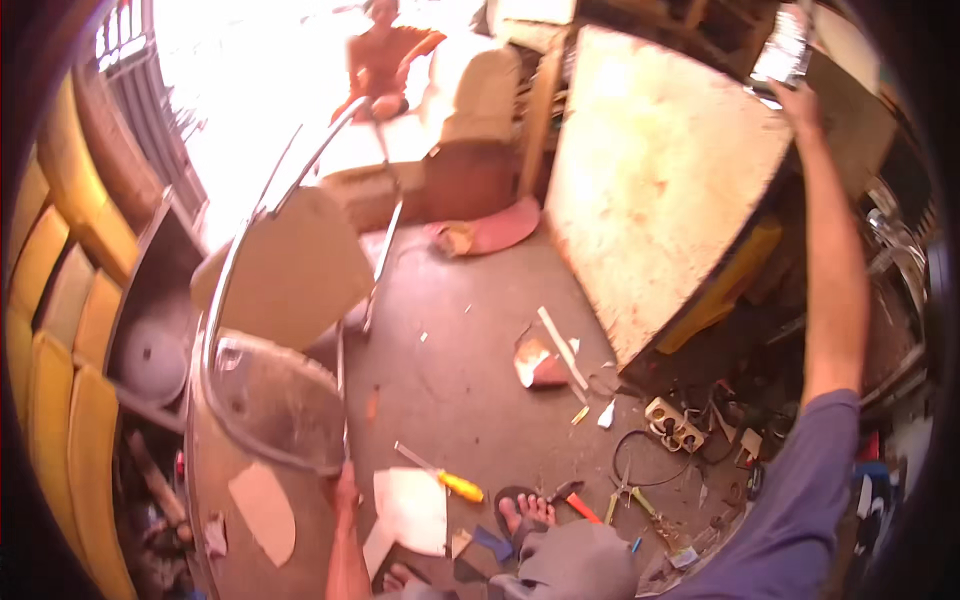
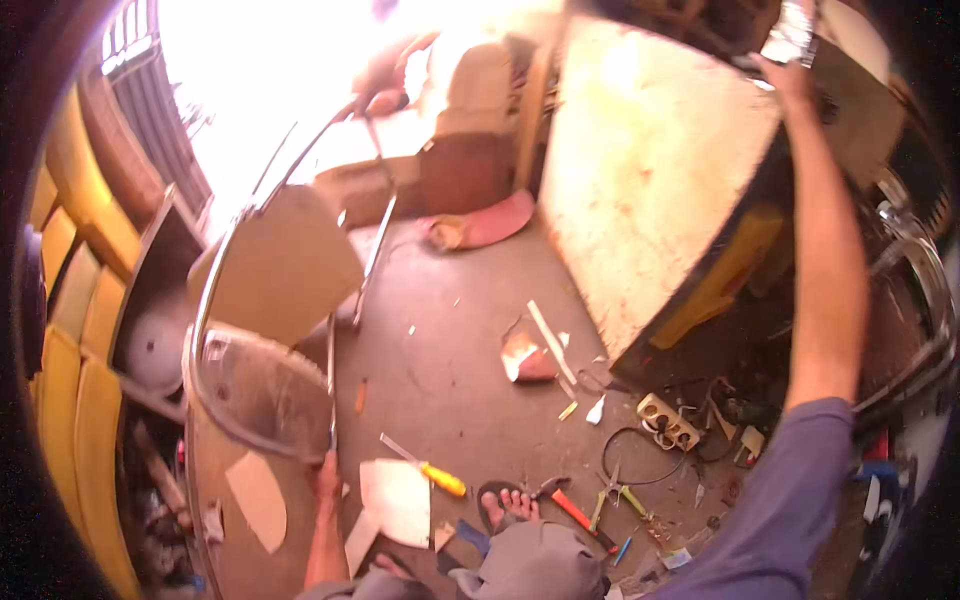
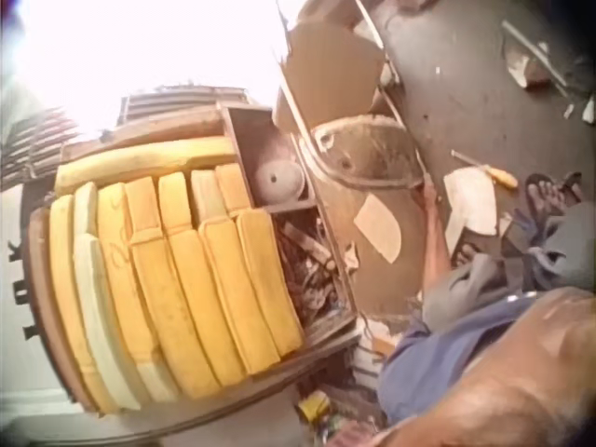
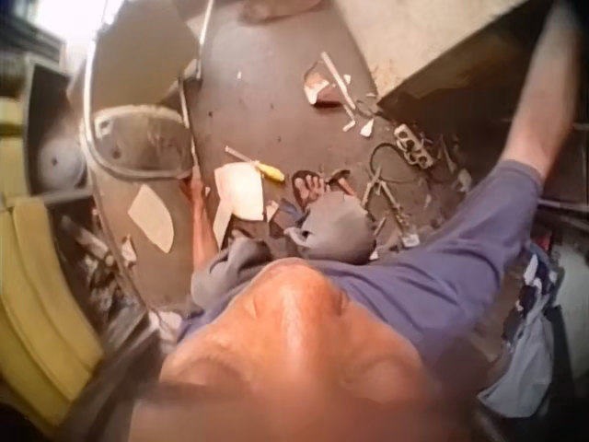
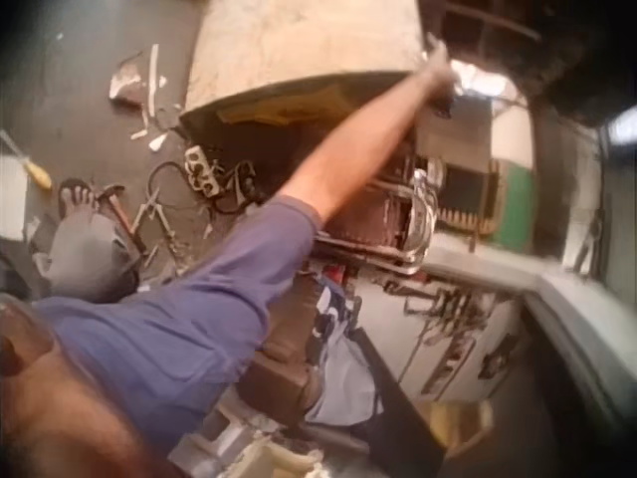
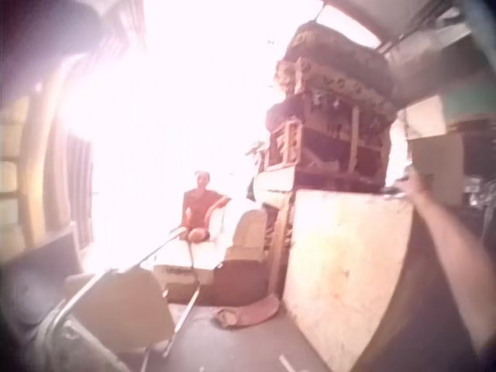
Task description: The person removes a padded piece from a metal chair frame with a screwdriver, selects a foam cushion and a piece of black fabric, and attaches the fabric to a wooden board by hand and with a staple gun.
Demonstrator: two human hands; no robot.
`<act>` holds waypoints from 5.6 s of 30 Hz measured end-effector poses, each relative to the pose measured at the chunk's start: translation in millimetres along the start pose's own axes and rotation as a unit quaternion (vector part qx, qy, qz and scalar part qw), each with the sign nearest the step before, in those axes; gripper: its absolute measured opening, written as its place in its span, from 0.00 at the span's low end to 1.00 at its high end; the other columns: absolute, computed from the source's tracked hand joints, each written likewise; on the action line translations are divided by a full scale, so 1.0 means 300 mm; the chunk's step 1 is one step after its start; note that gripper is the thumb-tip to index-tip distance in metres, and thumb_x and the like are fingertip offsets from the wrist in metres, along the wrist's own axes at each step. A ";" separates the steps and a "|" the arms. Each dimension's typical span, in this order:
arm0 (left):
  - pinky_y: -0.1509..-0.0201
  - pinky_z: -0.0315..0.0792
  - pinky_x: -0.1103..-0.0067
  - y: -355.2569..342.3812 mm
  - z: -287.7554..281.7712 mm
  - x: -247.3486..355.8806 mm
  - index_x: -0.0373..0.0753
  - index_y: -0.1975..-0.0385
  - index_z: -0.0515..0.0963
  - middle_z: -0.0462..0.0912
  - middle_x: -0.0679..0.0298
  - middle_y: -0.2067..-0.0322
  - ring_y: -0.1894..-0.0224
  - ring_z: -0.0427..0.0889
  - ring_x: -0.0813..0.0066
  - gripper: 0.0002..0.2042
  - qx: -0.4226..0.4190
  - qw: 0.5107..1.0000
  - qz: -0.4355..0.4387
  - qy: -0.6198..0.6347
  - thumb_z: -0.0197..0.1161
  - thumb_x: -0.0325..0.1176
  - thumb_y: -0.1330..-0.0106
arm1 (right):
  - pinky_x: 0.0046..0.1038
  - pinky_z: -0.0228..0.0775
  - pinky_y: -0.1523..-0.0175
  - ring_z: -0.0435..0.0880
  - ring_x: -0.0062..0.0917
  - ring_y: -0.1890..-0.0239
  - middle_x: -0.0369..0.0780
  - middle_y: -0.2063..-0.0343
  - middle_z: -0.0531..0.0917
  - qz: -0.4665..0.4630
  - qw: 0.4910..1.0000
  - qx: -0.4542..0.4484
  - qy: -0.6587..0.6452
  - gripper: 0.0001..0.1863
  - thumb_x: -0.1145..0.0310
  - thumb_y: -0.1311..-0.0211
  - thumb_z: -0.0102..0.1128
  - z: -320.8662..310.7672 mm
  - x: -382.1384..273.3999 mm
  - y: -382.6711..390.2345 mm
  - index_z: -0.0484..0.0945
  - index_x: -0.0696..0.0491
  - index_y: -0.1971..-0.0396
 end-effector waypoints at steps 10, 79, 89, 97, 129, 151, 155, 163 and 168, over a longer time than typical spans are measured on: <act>0.34 0.65 0.72 0.098 0.092 0.223 0.32 0.34 0.65 0.70 0.56 0.36 0.36 0.70 0.64 0.36 -0.002 0.987 0.148 -0.069 0.71 0.36 0.42 | 0.37 0.75 0.59 0.81 0.39 0.65 0.47 0.66 0.81 -0.207 0.812 -0.327 -0.436 0.22 0.56 0.43 0.68 -0.035 -0.601 1.801 0.79 0.58 0.57; 0.29 0.61 0.69 0.422 0.074 0.033 0.29 0.45 0.74 0.79 0.57 0.46 0.42 0.76 0.67 0.21 -0.265 0.843 -0.192 0.427 0.61 0.31 0.38 | 0.12 0.46 0.91 0.58 0.09 0.90 0.37 0.76 0.74 0.294 0.270 -0.885 -0.238 0.15 0.61 0.29 0.52 -0.316 -1.046 2.259 0.71 0.60 0.56; 0.32 0.65 0.71 0.409 0.095 0.013 0.28 0.47 0.75 0.81 0.57 0.49 0.45 0.78 0.68 0.20 -0.267 0.844 -0.219 0.409 0.60 0.29 0.39 | 0.28 0.72 0.77 0.78 0.27 0.80 0.40 0.73 0.77 -0.411 0.516 -0.709 -0.249 0.22 0.64 0.35 0.56 -0.372 -0.960 2.341 0.73 0.59 0.45; 0.40 0.72 0.74 0.414 0.102 0.052 0.31 0.56 0.79 0.83 0.59 0.57 0.53 0.82 0.71 0.13 -0.221 0.852 -0.207 0.427 0.60 0.29 0.39 | 0.45 0.75 0.57 0.83 0.45 0.63 0.43 0.65 0.80 -0.361 0.541 -0.747 -0.139 0.19 0.60 0.36 0.57 -0.320 -0.988 2.338 0.79 0.44 0.46; 0.32 0.64 0.69 0.407 0.099 -0.035 0.31 0.46 0.75 0.81 0.58 0.48 0.44 0.77 0.67 0.19 -0.283 0.834 -0.198 0.430 0.58 0.33 0.35 | 0.42 0.74 0.55 0.81 0.46 0.60 0.51 0.64 0.80 -0.319 0.572 -0.645 -0.393 0.14 0.66 0.40 0.62 -0.244 -1.084 2.607 0.77 0.58 0.58; 0.28 0.61 0.66 0.411 0.087 0.017 0.28 0.42 0.70 0.77 0.54 0.44 0.40 0.74 0.63 0.23 -0.262 0.849 -0.163 0.430 0.58 0.32 0.36 | 0.44 0.73 0.58 0.82 0.48 0.64 0.52 0.68 0.82 -0.249 0.634 -0.630 -0.373 0.18 0.55 0.44 0.62 -0.205 -1.153 2.753 0.77 0.58 0.70; 0.29 0.62 0.68 0.413 0.083 0.013 0.29 0.45 0.73 0.79 0.56 0.46 0.42 0.76 0.65 0.20 -0.260 0.851 -0.171 0.423 0.59 0.32 0.35 | 0.41 0.74 0.60 0.82 0.45 0.66 0.50 0.69 0.81 -0.235 0.675 -0.612 -0.338 0.17 0.56 0.45 0.63 -0.110 -1.045 2.715 0.77 0.56 0.71; 0.27 0.60 0.66 0.423 0.088 0.025 0.27 0.44 0.72 0.78 0.53 0.45 0.40 0.76 0.62 0.22 -0.243 0.852 -0.177 0.428 0.61 0.30 0.37 | 0.34 0.76 0.61 0.83 0.30 0.70 0.45 0.64 0.81 -0.073 0.657 -0.710 -0.245 0.26 0.61 0.42 0.62 0.047 -0.728 2.633 0.75 0.58 0.45; 0.26 0.59 0.66 0.419 0.085 0.053 0.26 0.43 0.72 0.78 0.52 0.45 0.40 0.76 0.61 0.23 -0.253 0.852 -0.183 0.420 0.61 0.30 0.38 | 0.45 0.73 0.49 0.83 0.48 0.56 0.53 0.58 0.81 -0.202 0.540 -0.745 -0.335 0.23 0.62 0.33 0.51 -0.160 -0.845 2.503 0.71 0.48 0.38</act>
Point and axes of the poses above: each hand's wrist, its own y-axis away from the middle knuckle, its own z-axis out of the palm, x = y × z, the point moved 1 cm from there along -y, towards the middle knuckle
